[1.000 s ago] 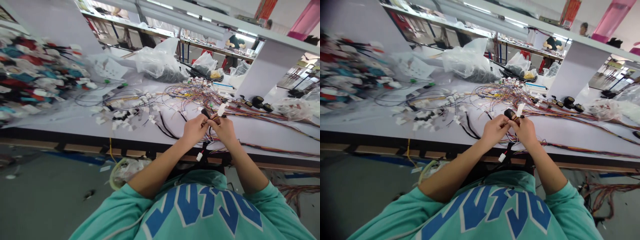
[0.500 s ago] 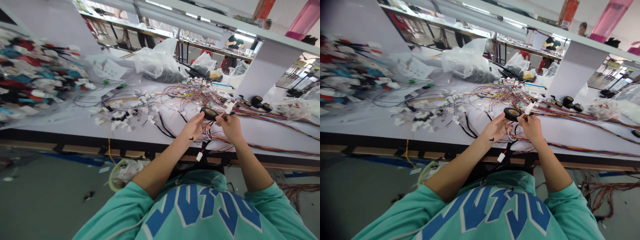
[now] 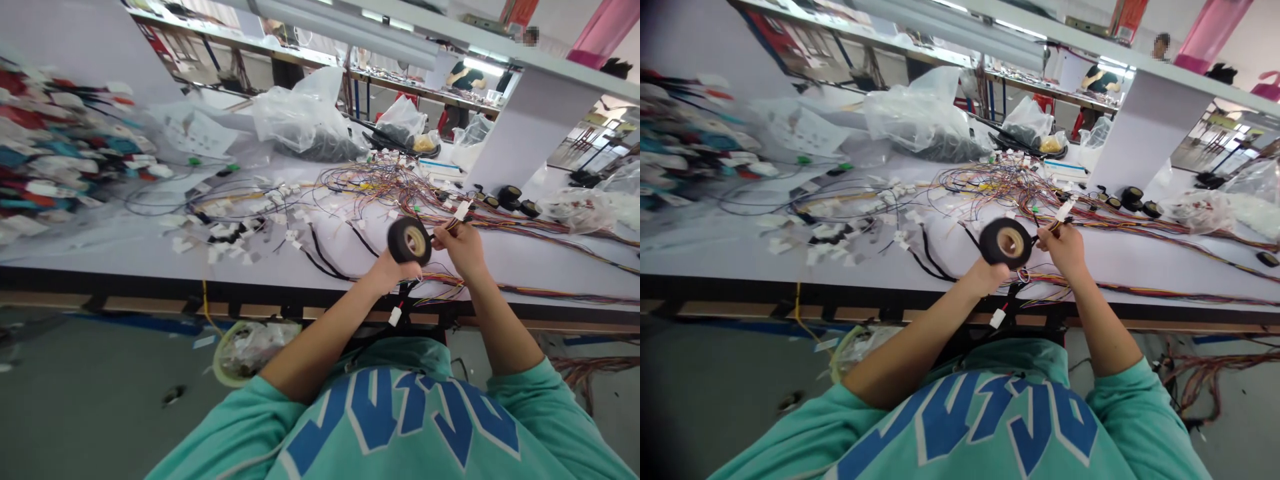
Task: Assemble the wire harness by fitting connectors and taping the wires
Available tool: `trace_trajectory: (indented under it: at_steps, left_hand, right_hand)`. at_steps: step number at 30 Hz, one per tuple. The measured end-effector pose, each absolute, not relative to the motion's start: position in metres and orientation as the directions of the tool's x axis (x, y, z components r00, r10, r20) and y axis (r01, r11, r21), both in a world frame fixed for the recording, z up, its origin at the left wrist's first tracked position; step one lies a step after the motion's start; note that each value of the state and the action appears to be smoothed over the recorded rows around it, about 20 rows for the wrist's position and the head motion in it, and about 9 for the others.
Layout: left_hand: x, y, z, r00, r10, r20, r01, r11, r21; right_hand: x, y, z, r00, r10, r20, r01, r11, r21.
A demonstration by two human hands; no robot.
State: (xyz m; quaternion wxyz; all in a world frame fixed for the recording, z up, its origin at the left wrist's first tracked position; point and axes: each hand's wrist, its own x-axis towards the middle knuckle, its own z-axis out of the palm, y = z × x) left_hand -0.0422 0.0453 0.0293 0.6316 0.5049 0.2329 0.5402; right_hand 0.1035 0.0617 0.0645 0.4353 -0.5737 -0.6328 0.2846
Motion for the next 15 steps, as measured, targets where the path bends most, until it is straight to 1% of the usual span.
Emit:
trace_trajectory:
  at_steps: [2, 4, 5, 7, 9, 10, 13, 15]
  left_hand:
    - [-0.048, 0.043, 0.029, 0.396, 0.856, 0.331, -0.283, -0.229, 0.931]
    - [-0.050, 0.043, 0.029, 0.472, 0.814, 0.338, -0.203, -0.273, 0.941]
    - [-0.050, 0.044, 0.029, 0.456, 0.828, 0.327, -0.190, -0.269, 0.944]
    - [-0.045, 0.047, 0.030, 0.339, 0.896, 0.285, -0.156, -0.245, 0.957]
    - [-0.039, 0.048, 0.032, 0.217, 0.943, 0.252, -0.083, -0.239, 0.967]
    - [-0.036, 0.048, 0.034, 0.189, 0.950, 0.249, -0.038, -0.247, 0.968]
    - [-0.032, 0.048, 0.039, 0.124, 0.953, 0.278, 0.086, -0.289, 0.953]
    - [-0.032, 0.047, 0.041, 0.074, 0.944, 0.322, 0.155, -0.330, 0.931]
  right_hand:
    - [0.106, 0.059, 0.070, -0.012, 0.960, 0.281, 0.580, 0.235, -0.780]
    - [0.107, 0.055, 0.077, -0.086, 0.939, 0.333, 0.633, 0.310, -0.710]
    - [0.106, 0.052, 0.080, -0.109, 0.929, 0.354, 0.643, 0.338, -0.688]
    - [0.104, 0.048, 0.084, -0.125, 0.911, 0.394, 0.656, 0.374, -0.656]
    - [0.100, 0.045, 0.085, -0.114, 0.900, 0.420, 0.679, 0.379, -0.629]
    - [0.098, 0.044, 0.085, -0.103, 0.902, 0.419, 0.691, 0.368, -0.622]
    - [0.092, 0.044, 0.083, -0.078, 0.924, 0.374, 0.698, 0.319, -0.641]
    - [0.089, 0.044, 0.082, -0.076, 0.947, 0.313, 0.677, 0.280, -0.681]
